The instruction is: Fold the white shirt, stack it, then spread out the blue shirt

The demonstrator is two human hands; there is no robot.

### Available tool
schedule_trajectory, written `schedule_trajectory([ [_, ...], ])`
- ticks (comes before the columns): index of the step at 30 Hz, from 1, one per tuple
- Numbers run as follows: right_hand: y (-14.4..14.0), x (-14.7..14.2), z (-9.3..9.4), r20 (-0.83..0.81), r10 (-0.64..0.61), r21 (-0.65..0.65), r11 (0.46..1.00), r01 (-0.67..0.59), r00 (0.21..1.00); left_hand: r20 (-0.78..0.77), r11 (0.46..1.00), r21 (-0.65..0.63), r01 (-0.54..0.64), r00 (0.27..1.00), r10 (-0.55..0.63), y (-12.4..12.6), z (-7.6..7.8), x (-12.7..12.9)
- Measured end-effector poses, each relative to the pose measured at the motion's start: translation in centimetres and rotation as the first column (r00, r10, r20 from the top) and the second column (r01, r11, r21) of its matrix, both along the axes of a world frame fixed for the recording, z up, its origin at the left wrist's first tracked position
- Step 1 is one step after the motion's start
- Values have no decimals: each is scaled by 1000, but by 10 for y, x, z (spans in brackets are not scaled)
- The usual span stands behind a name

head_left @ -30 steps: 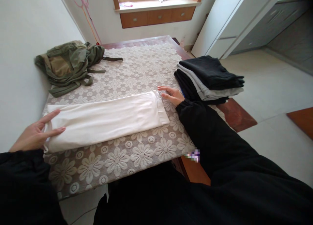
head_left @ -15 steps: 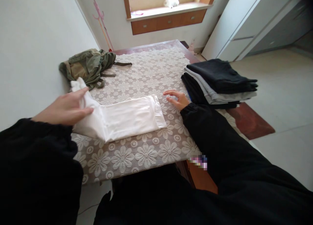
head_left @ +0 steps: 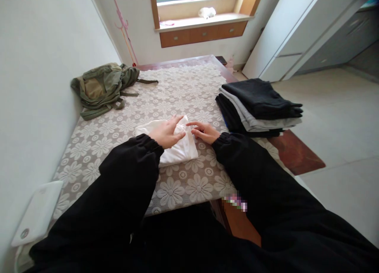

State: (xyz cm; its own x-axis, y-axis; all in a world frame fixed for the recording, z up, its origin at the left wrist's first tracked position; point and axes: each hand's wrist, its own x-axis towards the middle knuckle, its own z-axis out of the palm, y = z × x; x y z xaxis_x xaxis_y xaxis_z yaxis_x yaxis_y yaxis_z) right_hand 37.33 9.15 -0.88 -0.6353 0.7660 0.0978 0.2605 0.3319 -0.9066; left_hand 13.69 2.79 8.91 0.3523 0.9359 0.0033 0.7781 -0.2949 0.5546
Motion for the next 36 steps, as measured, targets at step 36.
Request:
schedule_trajectory([
  [36,-13,-99,48,330,57,593,764,-254,942,56,977,167,135,988,-146,-77,-77,-134],
])
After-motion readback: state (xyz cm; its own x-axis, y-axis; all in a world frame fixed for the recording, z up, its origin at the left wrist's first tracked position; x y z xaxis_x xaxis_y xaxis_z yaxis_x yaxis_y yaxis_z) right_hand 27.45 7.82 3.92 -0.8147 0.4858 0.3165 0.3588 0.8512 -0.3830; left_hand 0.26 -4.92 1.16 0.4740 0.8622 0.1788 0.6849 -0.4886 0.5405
